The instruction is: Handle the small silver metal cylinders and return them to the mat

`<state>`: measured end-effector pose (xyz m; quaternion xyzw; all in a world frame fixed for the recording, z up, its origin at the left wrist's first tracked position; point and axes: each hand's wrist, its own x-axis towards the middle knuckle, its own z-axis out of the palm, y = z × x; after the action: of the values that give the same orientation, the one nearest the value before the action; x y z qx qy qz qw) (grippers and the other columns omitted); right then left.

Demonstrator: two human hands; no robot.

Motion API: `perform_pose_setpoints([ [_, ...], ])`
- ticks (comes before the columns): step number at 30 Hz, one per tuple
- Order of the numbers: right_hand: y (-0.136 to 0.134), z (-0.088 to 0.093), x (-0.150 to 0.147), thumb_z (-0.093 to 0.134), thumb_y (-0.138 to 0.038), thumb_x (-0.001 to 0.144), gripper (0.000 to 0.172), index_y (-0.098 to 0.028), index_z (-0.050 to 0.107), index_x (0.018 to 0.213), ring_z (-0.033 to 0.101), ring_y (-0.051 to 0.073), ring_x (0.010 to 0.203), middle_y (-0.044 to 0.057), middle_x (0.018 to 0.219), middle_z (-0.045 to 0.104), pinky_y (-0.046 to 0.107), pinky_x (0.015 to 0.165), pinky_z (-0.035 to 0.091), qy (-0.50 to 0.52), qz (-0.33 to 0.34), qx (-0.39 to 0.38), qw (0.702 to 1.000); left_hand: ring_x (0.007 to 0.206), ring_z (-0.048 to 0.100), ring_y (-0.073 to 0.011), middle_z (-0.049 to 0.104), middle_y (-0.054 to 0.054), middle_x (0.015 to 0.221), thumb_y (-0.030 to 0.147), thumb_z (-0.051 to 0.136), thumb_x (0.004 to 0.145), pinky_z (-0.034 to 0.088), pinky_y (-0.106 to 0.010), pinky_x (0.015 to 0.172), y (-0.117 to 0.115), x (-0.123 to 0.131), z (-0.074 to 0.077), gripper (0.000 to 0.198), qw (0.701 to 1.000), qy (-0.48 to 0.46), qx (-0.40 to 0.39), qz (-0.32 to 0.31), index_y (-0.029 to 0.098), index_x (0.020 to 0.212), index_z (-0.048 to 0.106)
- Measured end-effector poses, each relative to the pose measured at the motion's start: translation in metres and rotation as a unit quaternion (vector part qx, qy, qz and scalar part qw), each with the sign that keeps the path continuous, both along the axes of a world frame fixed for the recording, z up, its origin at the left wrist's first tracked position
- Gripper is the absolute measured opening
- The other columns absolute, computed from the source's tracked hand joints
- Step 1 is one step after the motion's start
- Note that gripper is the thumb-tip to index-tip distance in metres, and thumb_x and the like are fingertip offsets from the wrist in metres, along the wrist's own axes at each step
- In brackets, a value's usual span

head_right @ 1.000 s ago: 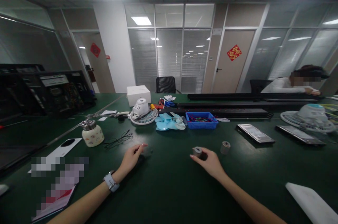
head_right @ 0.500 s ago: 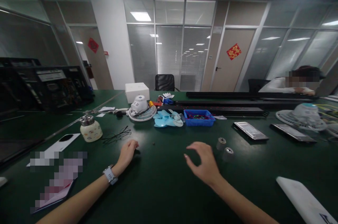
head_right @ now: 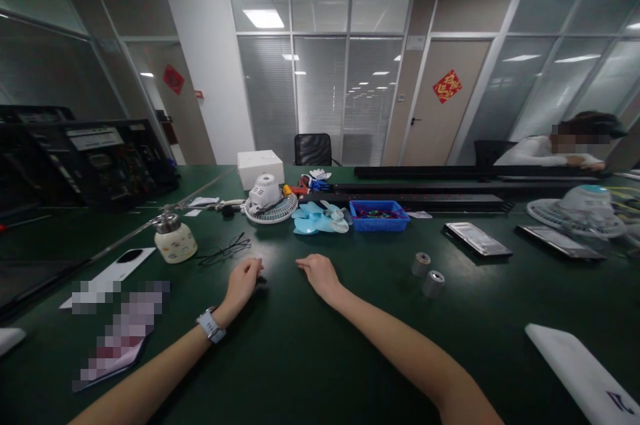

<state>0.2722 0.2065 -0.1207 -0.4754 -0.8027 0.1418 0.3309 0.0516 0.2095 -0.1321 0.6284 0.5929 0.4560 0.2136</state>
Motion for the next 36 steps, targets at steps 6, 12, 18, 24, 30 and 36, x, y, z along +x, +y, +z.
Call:
perform_pose_setpoints([
  [6,-0.057,0.033,0.111,0.056,-0.035,0.085,0.024,-0.025,0.07,0.102,0.067,0.019,0.088,0.004,0.099,0.071,0.036,0.081,0.053,0.112,-0.092,0.07,0.987,0.065,0.056,-0.0184,0.06,-0.002,0.065,0.044,0.036,0.084,0.036,-0.027,0.061,0.0,0.002,0.001,0.041,0.999,0.033,-0.011,-0.006,0.02,0.053,0.048],
  [12,-0.093,0.042,0.236,0.073,-0.052,0.059,0.041,-0.019,0.065,0.082,0.068,0.028,0.085,0.009,0.084,0.072,0.041,0.075,0.055,0.243,-0.371,0.075,0.893,0.064,0.055,-0.0179,0.057,-0.001,0.063,0.045,0.036,0.086,0.036,-0.028,0.062,0.002,0.004,-0.002,0.042,0.999,0.045,-0.006,-0.02,0.02,0.055,0.05],
  [18,-0.096,0.016,0.266,0.077,-0.044,0.055,0.027,-0.025,0.06,0.064,0.068,0.031,0.087,0.012,0.083,0.072,0.038,0.074,0.056,0.291,-0.349,0.006,0.891,0.065,0.056,-0.0181,0.059,-0.002,0.065,0.045,0.035,0.086,0.036,-0.027,0.062,0.001,0.003,0.0,0.042,0.998,0.052,-0.014,-0.027,0.02,0.056,0.051],
  [24,-0.098,0.014,0.261,0.078,-0.043,0.05,0.029,-0.026,0.055,0.057,0.068,0.035,0.088,0.011,0.08,0.072,0.043,0.076,0.057,0.316,-0.34,-0.024,0.886,0.065,0.057,-0.0182,0.06,-0.001,0.065,0.046,0.036,0.087,0.036,-0.027,0.062,0.0,0.003,0.0,0.043,0.998,0.055,-0.024,-0.03,0.02,0.057,0.051],
  [30,-0.101,0.013,0.254,0.074,-0.047,0.055,0.035,-0.026,0.047,0.055,0.067,0.035,0.092,0.013,0.086,0.072,0.045,0.083,0.055,0.294,-0.356,0.007,0.887,0.064,0.057,-0.0179,0.06,-0.002,0.066,0.046,0.036,0.087,0.036,-0.027,0.062,0.0,0.003,-0.001,0.043,0.998,0.057,-0.021,-0.029,0.02,0.056,0.051],
  [36,-0.102,0.007,0.261,0.071,-0.052,0.056,0.032,-0.027,0.051,0.059,0.064,0.036,0.099,0.011,0.091,0.072,0.045,0.089,0.052,0.278,-0.344,-0.059,0.895,0.064,0.057,-0.018,0.061,-0.001,0.065,0.048,0.036,0.087,0.036,-0.027,0.061,0.0,0.003,-0.001,0.044,0.997,0.059,-0.028,-0.033,0.02,0.057,0.052],
])
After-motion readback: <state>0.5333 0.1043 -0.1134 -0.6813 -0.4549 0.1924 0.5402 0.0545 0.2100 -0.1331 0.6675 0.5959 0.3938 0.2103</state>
